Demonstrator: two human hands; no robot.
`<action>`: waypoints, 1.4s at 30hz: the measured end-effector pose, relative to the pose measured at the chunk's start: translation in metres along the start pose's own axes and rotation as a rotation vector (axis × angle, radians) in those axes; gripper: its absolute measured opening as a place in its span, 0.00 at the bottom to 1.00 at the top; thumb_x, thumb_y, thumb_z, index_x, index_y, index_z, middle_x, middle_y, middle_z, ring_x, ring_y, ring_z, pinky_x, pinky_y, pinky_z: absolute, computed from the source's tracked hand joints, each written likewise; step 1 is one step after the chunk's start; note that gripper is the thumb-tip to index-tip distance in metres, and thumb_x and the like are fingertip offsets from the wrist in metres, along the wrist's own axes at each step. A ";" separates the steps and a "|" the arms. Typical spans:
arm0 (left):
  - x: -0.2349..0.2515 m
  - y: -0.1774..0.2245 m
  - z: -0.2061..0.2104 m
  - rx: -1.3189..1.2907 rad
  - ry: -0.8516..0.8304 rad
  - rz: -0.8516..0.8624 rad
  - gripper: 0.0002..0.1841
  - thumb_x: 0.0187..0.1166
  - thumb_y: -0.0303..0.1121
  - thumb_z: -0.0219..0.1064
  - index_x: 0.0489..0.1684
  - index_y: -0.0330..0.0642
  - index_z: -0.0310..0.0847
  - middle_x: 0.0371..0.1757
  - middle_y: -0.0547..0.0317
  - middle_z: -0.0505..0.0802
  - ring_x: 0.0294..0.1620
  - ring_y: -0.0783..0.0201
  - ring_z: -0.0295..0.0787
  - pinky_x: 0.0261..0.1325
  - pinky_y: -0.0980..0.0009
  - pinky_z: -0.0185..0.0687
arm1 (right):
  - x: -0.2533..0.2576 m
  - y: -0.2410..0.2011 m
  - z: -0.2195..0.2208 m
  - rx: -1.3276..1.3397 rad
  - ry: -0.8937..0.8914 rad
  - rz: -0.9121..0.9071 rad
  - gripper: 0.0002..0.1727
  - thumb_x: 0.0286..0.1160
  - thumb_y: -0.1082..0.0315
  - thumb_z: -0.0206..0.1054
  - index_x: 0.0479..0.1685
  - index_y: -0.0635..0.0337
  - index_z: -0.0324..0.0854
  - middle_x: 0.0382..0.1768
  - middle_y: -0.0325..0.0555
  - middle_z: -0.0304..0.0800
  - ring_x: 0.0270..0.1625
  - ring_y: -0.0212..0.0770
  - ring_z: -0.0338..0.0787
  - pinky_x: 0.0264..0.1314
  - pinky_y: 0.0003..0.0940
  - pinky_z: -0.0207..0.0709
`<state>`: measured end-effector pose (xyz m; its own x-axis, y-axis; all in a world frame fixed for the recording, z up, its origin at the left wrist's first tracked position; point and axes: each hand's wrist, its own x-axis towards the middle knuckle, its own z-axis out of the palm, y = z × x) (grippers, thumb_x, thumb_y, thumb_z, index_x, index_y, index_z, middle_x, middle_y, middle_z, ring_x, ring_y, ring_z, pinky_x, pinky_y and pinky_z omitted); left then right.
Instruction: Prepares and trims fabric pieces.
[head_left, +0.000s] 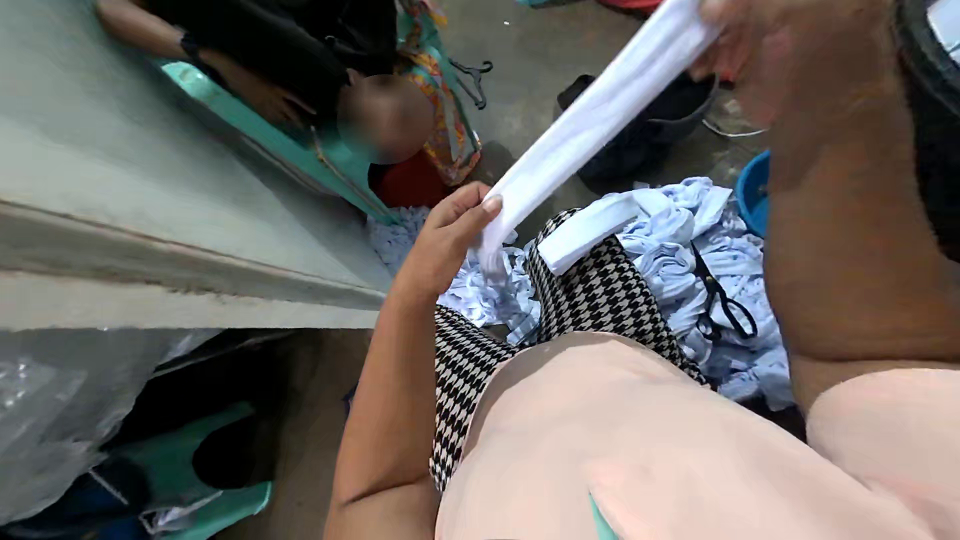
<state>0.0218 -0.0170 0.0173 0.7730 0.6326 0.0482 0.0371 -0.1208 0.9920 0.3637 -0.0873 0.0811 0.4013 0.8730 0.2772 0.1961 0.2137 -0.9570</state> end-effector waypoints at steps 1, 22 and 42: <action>-0.001 0.003 0.007 0.035 0.001 -0.067 0.10 0.88 0.36 0.52 0.42 0.48 0.80 0.32 0.70 0.87 0.33 0.78 0.84 0.39 0.77 0.83 | -0.019 0.011 0.000 0.024 0.021 0.120 0.09 0.74 0.71 0.62 0.51 0.55 0.77 0.39 0.36 0.90 0.31 0.30 0.86 0.35 0.27 0.83; -0.001 -0.024 0.055 0.095 0.089 -0.438 0.09 0.90 0.34 0.56 0.43 0.44 0.82 0.28 0.66 0.88 0.23 0.77 0.80 0.27 0.81 0.78 | -0.067 0.160 -0.009 -0.075 -0.127 0.743 0.15 0.86 0.63 0.60 0.64 0.61 0.79 0.46 0.50 0.84 0.39 0.40 0.80 0.41 0.39 0.75; -0.023 -0.045 0.048 0.007 0.130 -0.380 0.11 0.88 0.39 0.56 0.37 0.50 0.82 0.24 0.69 0.85 0.20 0.79 0.76 0.25 0.82 0.75 | -0.070 0.154 -0.005 -0.080 -0.141 0.600 0.12 0.82 0.71 0.64 0.60 0.62 0.79 0.45 0.48 0.83 0.39 0.37 0.81 0.42 0.34 0.78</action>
<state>0.0327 -0.0622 -0.0341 0.6171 0.7245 -0.3070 0.3098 0.1350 0.9412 0.3698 -0.1177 -0.0849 0.3412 0.8816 -0.3261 0.0419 -0.3608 -0.9317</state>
